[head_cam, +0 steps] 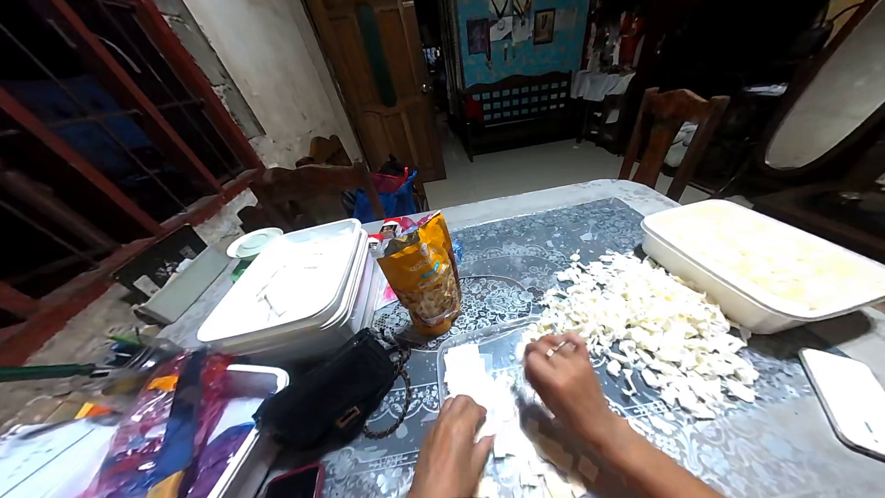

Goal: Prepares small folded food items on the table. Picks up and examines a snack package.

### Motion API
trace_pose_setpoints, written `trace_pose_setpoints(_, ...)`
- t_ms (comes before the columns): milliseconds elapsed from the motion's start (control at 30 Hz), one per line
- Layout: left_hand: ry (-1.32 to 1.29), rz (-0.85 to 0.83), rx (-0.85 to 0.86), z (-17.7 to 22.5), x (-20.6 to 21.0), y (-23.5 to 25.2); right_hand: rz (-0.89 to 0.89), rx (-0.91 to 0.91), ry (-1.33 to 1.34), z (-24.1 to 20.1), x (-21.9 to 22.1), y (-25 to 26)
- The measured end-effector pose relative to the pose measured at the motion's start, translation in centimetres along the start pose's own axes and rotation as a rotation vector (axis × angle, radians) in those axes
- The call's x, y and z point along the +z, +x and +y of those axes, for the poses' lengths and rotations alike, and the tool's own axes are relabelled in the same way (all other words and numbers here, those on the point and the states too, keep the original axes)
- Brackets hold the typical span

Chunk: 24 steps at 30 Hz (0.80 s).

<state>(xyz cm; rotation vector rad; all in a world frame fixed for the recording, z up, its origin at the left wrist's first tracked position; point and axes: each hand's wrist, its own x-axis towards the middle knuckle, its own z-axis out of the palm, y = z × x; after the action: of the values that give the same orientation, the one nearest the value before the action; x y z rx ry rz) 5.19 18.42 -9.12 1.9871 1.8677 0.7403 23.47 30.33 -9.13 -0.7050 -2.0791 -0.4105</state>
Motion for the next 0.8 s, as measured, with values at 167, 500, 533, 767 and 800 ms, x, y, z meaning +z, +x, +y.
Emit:
trace_pose_setpoints(167, 0.136, -0.098, -0.032, 0.5, 0.4, 0.0, -0.327, 0.28, 0.051, 3.0, -0.9, 0.5)
trace_pose_setpoints(500, 0.187, -0.046, -0.029, 0.2, 0.9, 0.1, -0.998, 0.265, 0.536, -0.5, -0.2, 0.2)
trace_pose_setpoints(533, 0.181, -0.039, -0.015, 0.1, 0.9, 0.1, -1.001, 0.289, 0.543, -0.4, -0.2, 0.2)
trace_pose_setpoints(767, 0.203, 0.007, 0.022, 0.1, 1.1, 0.1, -0.941, 0.488, 0.522, 0.3, -1.1, 1.3)
trace_pose_setpoints(800, 0.206, 0.032, 0.038, 0.0, 1.2, 0.0, -0.841, 0.47, 0.511, 0.3, -1.3, 1.2)
